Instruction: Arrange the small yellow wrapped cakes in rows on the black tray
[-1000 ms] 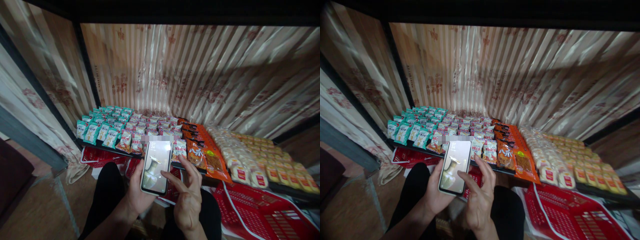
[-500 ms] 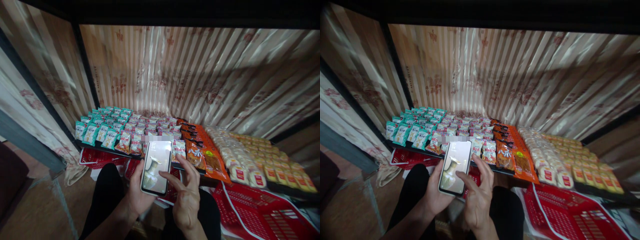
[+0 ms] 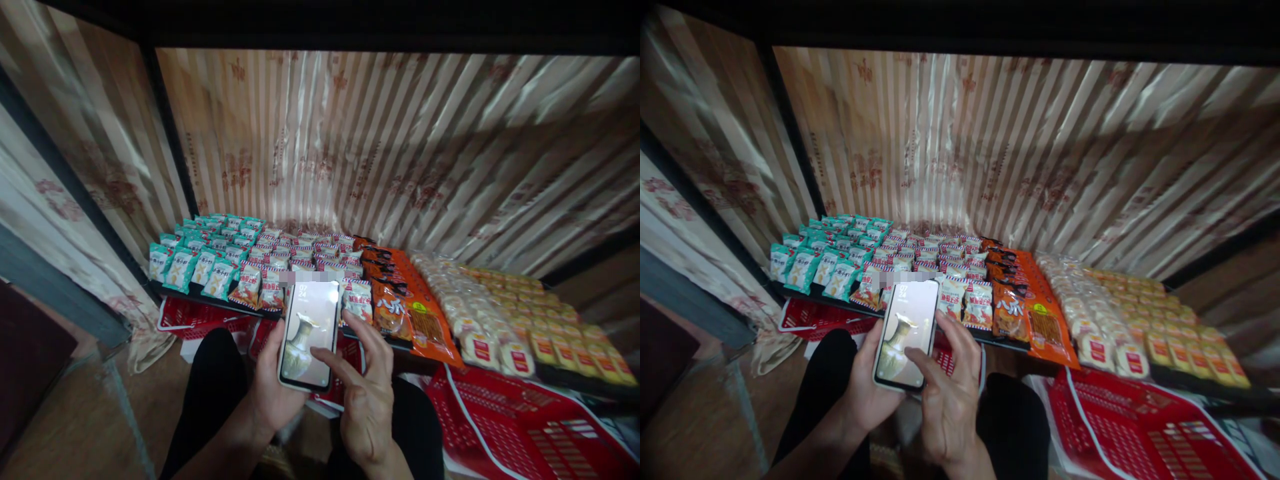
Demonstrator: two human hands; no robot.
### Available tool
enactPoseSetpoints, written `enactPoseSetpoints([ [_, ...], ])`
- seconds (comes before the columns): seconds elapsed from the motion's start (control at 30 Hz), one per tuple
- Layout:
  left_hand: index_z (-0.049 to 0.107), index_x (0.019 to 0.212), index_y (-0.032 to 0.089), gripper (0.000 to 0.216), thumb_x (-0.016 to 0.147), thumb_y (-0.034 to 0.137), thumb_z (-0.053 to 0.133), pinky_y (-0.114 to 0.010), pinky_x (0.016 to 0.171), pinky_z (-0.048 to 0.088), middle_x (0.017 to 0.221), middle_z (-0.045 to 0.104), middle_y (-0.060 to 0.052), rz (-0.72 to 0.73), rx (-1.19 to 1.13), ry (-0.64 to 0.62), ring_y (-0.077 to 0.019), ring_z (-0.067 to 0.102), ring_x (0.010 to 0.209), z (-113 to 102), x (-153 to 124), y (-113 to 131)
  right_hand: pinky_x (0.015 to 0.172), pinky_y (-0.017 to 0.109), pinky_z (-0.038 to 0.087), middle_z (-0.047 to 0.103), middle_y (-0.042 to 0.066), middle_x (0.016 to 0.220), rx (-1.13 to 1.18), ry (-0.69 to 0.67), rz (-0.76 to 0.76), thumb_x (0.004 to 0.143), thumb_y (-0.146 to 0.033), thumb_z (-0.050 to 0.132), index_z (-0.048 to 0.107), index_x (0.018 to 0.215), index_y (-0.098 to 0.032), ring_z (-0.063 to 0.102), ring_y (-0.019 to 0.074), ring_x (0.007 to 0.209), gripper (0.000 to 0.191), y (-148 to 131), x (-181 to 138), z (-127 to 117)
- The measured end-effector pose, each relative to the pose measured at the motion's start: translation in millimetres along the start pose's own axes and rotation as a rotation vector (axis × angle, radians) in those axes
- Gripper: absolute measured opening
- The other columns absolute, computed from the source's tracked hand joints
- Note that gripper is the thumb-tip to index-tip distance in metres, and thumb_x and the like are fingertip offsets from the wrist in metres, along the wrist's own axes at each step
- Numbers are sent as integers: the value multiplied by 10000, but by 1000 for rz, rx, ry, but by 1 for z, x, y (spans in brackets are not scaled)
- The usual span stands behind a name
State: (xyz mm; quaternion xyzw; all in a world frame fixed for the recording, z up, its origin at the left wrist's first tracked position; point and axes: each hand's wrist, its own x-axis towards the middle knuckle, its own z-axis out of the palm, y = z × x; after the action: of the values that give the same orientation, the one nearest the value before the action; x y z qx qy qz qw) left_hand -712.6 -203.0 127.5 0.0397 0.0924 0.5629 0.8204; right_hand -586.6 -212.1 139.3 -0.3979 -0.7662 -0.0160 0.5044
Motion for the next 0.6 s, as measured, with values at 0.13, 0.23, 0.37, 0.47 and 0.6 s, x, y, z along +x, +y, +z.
enactPoseSetpoints([
  [0.13,693,1060,137,393,904,407,454,-378,995,402,1046,710,-89,3,-14,14,-234,625,1029,0,1,0,935,585,407,379,64,1405,-6,-12,-17,944,-412,192,734,911,-232,371,311,1248,572,1,-1,1],
  [0.23,697,1049,133,392,897,413,467,-360,988,404,1050,709,-87,-10,-19,23,-221,635,1002,-2,1,0,931,586,409,380,75,1402,-16,-28,-44,946,-396,197,731,924,-225,368,312,1249,562,4,0,2],
  [0.37,695,1055,144,394,897,422,466,-368,999,386,1065,705,-82,-28,-32,-15,-227,630,1018,-5,1,-1,962,587,381,370,73,1412,-40,-38,-71,947,-393,210,724,957,-233,367,307,1255,538,13,13,5],
  [0.47,673,1104,157,414,912,431,431,-382,1004,373,1114,687,-84,-35,-20,-63,-243,611,1064,-7,2,-1,1009,581,330,330,60,1453,-119,-30,-75,947,-351,245,640,1148,-263,322,300,1309,451,20,31,7],
  [0.6,638,1162,143,465,923,456,390,-400,964,398,1106,685,-116,-36,25,-90,-250,629,1022,-8,1,-1,1039,586,263,289,82,1496,-194,143,26,958,-372,173,253,1450,-282,273,280,1357,506,27,45,5],
])
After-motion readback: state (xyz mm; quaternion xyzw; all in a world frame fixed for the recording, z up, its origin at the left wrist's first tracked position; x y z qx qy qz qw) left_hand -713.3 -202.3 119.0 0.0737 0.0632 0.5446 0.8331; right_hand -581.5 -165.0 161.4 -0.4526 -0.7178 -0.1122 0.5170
